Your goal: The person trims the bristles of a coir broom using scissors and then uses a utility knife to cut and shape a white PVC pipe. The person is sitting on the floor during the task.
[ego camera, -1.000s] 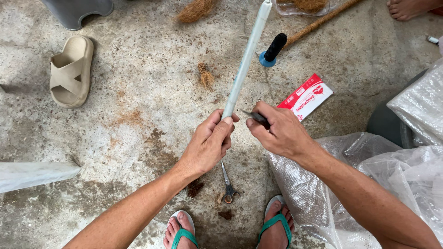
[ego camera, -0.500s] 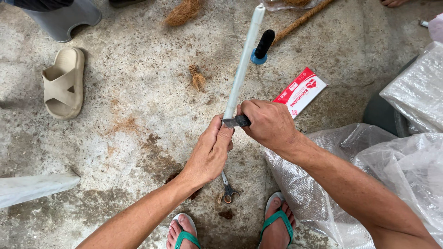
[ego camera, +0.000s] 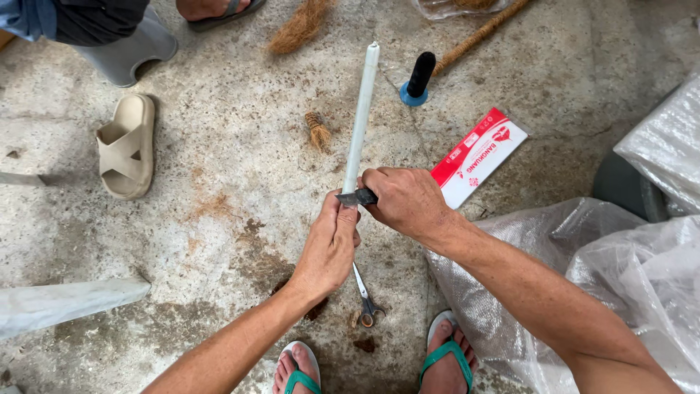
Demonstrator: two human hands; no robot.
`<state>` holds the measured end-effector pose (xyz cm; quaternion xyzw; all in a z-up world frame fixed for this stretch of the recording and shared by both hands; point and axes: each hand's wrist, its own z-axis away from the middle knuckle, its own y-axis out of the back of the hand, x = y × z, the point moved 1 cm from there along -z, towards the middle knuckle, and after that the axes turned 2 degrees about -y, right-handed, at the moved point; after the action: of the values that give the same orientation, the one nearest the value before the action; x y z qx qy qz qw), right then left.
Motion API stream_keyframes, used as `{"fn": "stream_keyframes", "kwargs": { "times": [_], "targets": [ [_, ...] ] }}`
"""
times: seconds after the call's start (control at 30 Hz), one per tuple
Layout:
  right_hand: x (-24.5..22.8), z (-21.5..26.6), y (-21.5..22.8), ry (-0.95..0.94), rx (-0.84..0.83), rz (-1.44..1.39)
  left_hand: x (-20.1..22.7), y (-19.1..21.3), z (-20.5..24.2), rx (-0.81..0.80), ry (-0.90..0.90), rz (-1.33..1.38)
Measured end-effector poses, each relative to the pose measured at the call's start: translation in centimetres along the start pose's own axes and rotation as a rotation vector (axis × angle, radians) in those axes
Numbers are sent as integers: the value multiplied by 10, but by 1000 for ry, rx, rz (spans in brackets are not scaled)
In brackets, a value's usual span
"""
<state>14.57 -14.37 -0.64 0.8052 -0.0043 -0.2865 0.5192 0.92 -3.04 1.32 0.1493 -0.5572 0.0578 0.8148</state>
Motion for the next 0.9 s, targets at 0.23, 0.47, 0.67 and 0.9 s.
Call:
{"fn": "stream_keyframes", "kwargs": {
  "times": [0.23, 0.47, 0.67, 0.9],
  "targets": [
    [19, 6, -36, -111, -186, 85, -42, -20, -12, 116, 91, -183],
    [36, 24, -75, -59, -261, 105, -88, -50, -7, 304, 31, -101],
    [50, 28, -88, -39, -269, 107, -88, -53, -8, 302, 113, 17],
    [56, 29, -85, -93, -293, 122, -89, -56, -12, 238, 180, 14]
  ]
}}
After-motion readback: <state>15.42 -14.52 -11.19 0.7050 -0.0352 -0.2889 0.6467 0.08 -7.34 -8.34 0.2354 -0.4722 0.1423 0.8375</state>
